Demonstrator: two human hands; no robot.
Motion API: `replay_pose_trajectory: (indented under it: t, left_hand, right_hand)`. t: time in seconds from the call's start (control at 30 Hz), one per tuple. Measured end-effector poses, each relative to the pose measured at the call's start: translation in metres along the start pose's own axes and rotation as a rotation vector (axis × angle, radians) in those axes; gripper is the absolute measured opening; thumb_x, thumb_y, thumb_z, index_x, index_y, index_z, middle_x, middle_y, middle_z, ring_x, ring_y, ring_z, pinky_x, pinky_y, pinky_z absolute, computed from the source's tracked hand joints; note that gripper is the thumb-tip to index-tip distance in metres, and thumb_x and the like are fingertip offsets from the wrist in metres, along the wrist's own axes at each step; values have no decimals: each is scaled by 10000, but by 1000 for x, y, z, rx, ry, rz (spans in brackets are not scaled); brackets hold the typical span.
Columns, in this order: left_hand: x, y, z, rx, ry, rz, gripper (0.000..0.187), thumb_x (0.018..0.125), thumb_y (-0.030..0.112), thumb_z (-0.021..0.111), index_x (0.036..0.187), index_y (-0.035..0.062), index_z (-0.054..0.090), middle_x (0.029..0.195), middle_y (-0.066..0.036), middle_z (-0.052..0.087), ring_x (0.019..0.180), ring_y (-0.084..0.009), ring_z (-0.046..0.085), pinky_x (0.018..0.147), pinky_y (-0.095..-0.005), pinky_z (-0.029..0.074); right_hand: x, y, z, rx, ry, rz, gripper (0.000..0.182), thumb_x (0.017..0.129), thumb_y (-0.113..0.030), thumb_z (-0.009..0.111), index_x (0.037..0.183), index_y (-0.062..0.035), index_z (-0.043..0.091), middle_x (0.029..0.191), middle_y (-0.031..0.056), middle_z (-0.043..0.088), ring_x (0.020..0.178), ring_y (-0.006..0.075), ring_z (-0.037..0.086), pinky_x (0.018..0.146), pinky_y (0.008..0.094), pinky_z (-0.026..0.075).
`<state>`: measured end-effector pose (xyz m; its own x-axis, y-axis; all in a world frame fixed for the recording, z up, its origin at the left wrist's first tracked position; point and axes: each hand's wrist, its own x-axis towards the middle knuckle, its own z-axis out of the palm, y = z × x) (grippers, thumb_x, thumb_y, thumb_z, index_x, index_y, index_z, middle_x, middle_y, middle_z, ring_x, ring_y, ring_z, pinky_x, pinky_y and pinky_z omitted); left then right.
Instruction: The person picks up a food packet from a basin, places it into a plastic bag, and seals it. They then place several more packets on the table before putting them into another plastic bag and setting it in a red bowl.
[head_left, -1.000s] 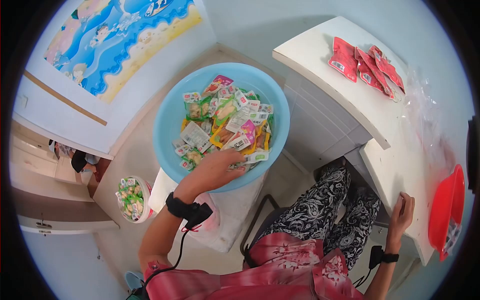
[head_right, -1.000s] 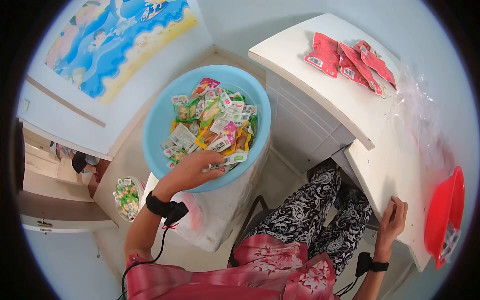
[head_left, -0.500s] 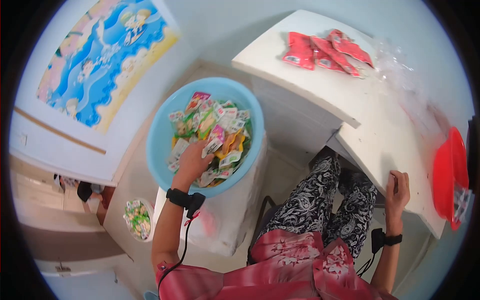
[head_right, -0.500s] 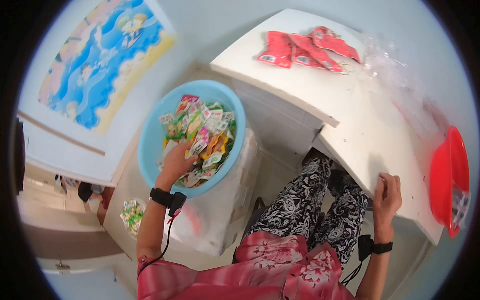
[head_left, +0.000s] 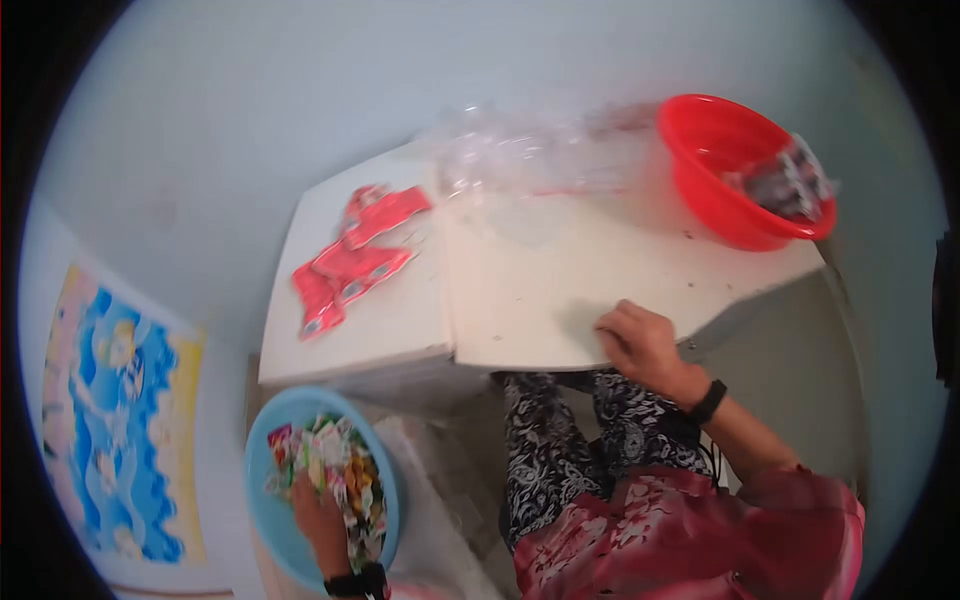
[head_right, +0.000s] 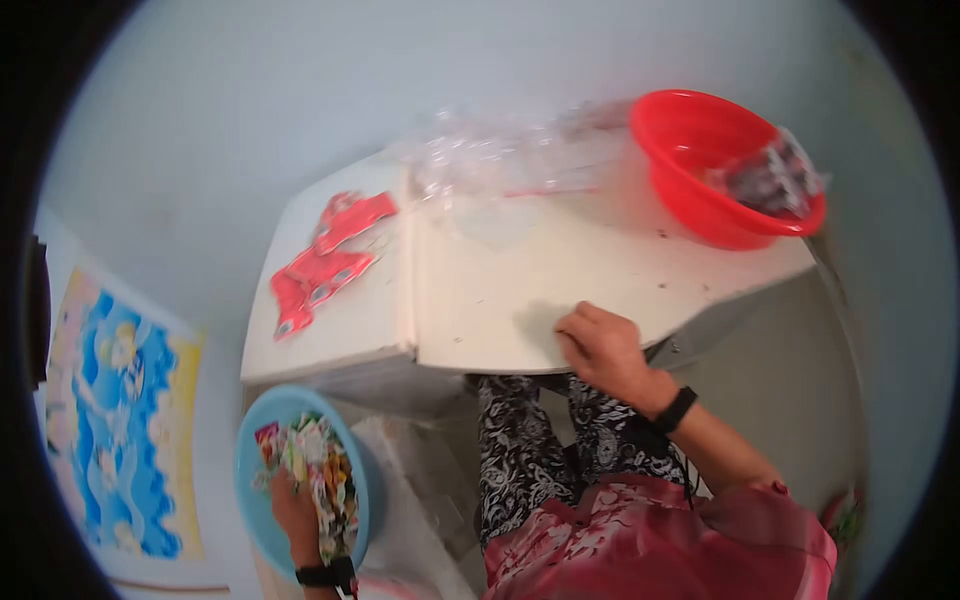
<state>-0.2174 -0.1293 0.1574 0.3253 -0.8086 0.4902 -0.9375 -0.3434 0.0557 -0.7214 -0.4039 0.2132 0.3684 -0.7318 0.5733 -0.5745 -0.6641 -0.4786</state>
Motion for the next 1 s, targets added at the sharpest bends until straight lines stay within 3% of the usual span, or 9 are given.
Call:
replay_pose_trajectory:
  t: [0.1, 0.13, 0.3, 0.47, 0.57, 0.77, 0.93, 1.0]
  left_hand:
    - [41, 86, -38, -430, 46, -80, 327, 914, 17, 618, 1236, -45, 617, 1069, -205, 640, 893, -383, 648, 787, -444, 536]
    - [49, 110, -42, -469, 72, 56, 258, 930, -1, 610, 1182, -38, 649, 1019, -196, 651, 866, -350, 653, 747, -410, 536]
    - [81, 248, -28, -710, -1, 424, 270, 889, -32, 658, 1158, -12, 675, 930, -158, 683, 770, -282, 686, 660, -374, 543]
    - [110, 339, 33, -1139, -111, 382, 272, 899, -16, 674, 1169, 12, 677, 923, -122, 680, 707, -220, 659, 620, -329, 525]
    - [137, 369, 46, -1081, -70, 418, 290, 923, -36, 640, 1207, 15, 672, 921, -82, 680, 669, -126, 598, 607, -244, 492]
    - [155, 380, 68, -1209, -315, 120, 277, 925, 22, 681, 1202, 11, 676, 860, -22, 648, 639, -45, 517, 590, -213, 441]
    - [152, 380, 68, -1210, -277, 137, 271, 897, 37, 705, 1168, 44, 693, 847, -59, 660, 584, -105, 537, 559, -268, 457]
    - [151, 381, 64, -1185, -272, 141, 260, 897, 46, 702, 1157, 53, 694, 861, -77, 669, 598, -122, 573, 567, -280, 476]
  right_hand:
    - [-2, 5, -2, 60, -49, 61, 57, 852, -69, 678, 903, -81, 658, 803, 86, 600, 692, 292, 623, 599, 396, 497]
    - [-2, 6, -4, 88, -62, 80, 56, 855, -75, 677, 907, -81, 658, 809, 85, 606, 695, 288, 626, 604, 394, 497]
    - [9, 12, -12, 253, -88, 131, 66, 876, -101, 669, 933, -72, 654, 849, 102, 635, 713, 299, 631, 639, 398, 499]
    - [61, 53, -17, 140, 44, 101, 61, 885, -97, 631, 931, -58, 639, 874, 135, 647, 790, 340, 639, 691, 427, 496]
    - [98, 83, -20, 5, 86, 41, 56, 877, -89, 613, 914, -55, 636, 882, 141, 654, 829, 351, 642, 718, 439, 496]
    - [154, 102, 2, 35, 12, 96, 70, 862, -93, 600, 893, -46, 642, 896, 136, 667, 853, 359, 638, 732, 459, 489]
    - [219, 104, 28, 29, 113, 54, 89, 863, -70, 589, 929, -50, 645, 943, 131, 663, 894, 355, 633, 772, 444, 497]
    - [240, 92, 39, 1, 114, 7, 112, 867, -88, 632, 972, -63, 660, 977, 110, 664, 957, 317, 639, 799, 415, 511]
